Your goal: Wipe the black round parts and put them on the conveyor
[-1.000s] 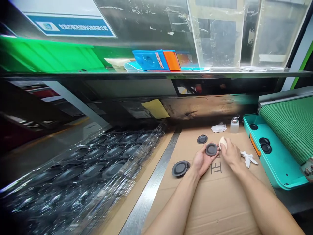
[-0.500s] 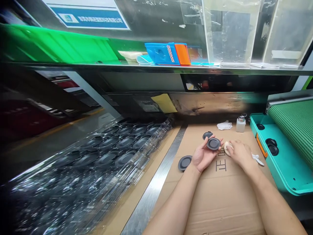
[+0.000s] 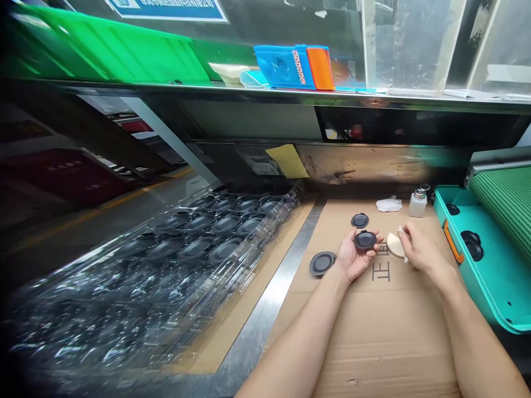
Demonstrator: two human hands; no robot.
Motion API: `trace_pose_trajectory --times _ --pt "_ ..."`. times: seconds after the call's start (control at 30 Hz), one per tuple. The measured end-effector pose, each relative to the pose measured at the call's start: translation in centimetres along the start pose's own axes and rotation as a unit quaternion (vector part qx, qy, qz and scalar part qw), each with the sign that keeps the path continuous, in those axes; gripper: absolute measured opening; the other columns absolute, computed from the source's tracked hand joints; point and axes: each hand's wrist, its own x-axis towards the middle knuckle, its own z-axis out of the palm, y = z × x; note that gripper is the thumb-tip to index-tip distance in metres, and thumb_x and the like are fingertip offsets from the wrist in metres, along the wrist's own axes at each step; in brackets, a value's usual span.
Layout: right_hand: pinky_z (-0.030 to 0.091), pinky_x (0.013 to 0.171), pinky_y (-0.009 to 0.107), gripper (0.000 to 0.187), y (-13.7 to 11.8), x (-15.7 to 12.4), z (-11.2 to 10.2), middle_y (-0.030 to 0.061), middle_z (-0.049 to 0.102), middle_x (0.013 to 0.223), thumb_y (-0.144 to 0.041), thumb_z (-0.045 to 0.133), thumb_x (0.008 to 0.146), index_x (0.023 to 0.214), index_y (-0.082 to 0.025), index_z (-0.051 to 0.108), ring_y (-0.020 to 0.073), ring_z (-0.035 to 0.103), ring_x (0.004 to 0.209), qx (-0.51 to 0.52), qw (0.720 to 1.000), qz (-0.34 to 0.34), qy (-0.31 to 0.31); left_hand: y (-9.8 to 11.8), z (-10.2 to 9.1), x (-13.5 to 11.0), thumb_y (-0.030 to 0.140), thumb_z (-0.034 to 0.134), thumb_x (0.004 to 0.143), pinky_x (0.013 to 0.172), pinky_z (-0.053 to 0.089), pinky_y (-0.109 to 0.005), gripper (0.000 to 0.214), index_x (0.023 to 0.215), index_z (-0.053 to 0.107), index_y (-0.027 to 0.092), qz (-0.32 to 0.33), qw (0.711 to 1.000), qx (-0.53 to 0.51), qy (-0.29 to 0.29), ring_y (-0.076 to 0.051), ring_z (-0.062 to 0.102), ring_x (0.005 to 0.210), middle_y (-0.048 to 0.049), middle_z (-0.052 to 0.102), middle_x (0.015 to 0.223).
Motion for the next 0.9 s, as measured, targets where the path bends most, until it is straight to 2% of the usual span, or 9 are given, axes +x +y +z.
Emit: trace_pose_trajectory --times 0.07,0.17,0.23,0.33,0.4,0.5,0.67,0.77,0.9 --pt "0.04 0.065 0.027 0.027 -1.3 -0.1 0.8 0.002 0.065 0.082 -0.039 0.04 0.1 0.092 -0.022 0.059 0.0159 0.058 0.071 0.058 0.997 -0.037 0.026 -0.4 0.1 0.2 0.047 0.032 0.096 0.04 0.036 -0.02 0.051 0.1 0.064 0.007 0.01 0.999 0.034 0.013 -0.014 0.056 0.055 -0.0189 0.067 0.084" --pt "0.043 0.075 0.027 0.027 -2.5 -0.4 2.2 0.0049 0.064 0.092 -0.036 0.041 0.101 0.101 -0.022 0.065 0.0172 0.06 0.084 0.08 0.992 -0.09 0.033 -1.5 0.3 0.6 0.042 0.033 0.094 0.035 0.029 -0.02 0.043 0.089 0.062 0.011 0.027 0.995 0.096 0.026 -0.014 0.054 0.047 -0.0117 0.064 0.07" --pt "0.044 0.077 0.027 0.03 -3.0 -0.6 3.0 0.0056 0.063 0.095 -0.035 0.04 0.102 0.108 -0.023 0.067 0.0171 0.059 0.085 0.062 0.992 -0.105 0.017 -2.3 0.4 0.8 0.041 0.036 0.093 0.033 0.027 -0.021 0.036 0.078 0.056 0.016 0.042 0.99 0.132 0.035 -0.014 0.05 0.042 -0.0052 0.057 0.06" --pt "0.043 0.077 0.027 0.032 -3.6 -0.9 3.8 0.0063 0.063 0.097 -0.034 0.038 0.103 0.108 -0.024 0.068 0.018 0.059 0.087 -0.02 0.995 -0.097 0.011 -3.3 0.5 1.0 0.041 0.046 0.091 0.033 0.028 -0.02 0.03 0.07 0.048 0.02 0.09 0.977 0.173 0.086 -0.011 0.044 0.036 0.0025 0.047 0.051" --pt "0.042 0.077 0.028 0.033 -3.8 -1.0 3.9 0.0075 0.064 0.096 -0.032 0.038 0.102 0.102 -0.023 0.069 0.0192 0.058 0.088 -0.079 0.993 -0.082 0.021 -3.7 0.4 1.0 0.042 0.051 0.089 0.033 0.028 -0.02 0.029 0.07 0.048 0.02 0.116 0.967 0.197 0.113 -0.011 0.043 0.036 0.0037 0.047 0.051" --pt "0.04 0.074 0.029 0.032 -3.8 -1.0 3.9 0.0086 0.064 0.093 -0.031 0.039 0.101 0.094 -0.022 0.069 0.02 0.059 0.085 -0.126 0.99 -0.064 0.018 -4.0 0.4 1.1 0.043 0.051 0.088 0.033 0.029 -0.021 0.028 0.072 0.049 0.02 0.119 0.964 0.211 0.109 -0.011 0.044 0.036 0.0032 0.049 0.051" --pt "0.041 0.076 0.028 0.031 -3.4 -0.9 3.7 0.008 0.065 0.092 -0.028 0.039 0.1 0.09 -0.021 0.068 0.0187 0.059 0.084 -0.111 0.99 -0.085 0.015 -3.8 0.7 0.8 0.041 0.049 0.089 0.034 0.028 -0.021 0.027 0.072 0.049 0.02 0.112 0.964 0.211 0.121 -0.012 0.045 0.035 0.0028 0.048 0.048" --pt "0.042 0.078 0.027 0.031 -3.1 -0.8 3.6 0.0075 0.066 0.093 -0.028 0.041 0.1 0.092 -0.021 0.069 0.0185 0.06 0.085 -0.058 0.993 -0.098 0.031 -3.2 0.8 0.5 0.038 0.041 0.092 0.033 0.029 -0.023 0.031 0.072 0.052 0.018 0.073 0.975 0.195 0.078 -0.014 0.046 0.036 -0.0007 0.051 0.049" --pt "0.046 0.078 0.026 0.031 -3.1 -0.7 3.1 0.0061 0.066 0.089 -0.033 0.042 0.101 0.1 -0.022 0.071 0.0171 0.062 0.084 0.06 0.993 -0.07 0.077 -2.0 0.4 0.4 0.039 0.034 0.093 0.035 0.03 -0.021 0.038 0.084 0.06 0.012 -0.004 0.992 0.129 0.004 -0.015 0.054 0.045 -0.0087 0.061 0.064"
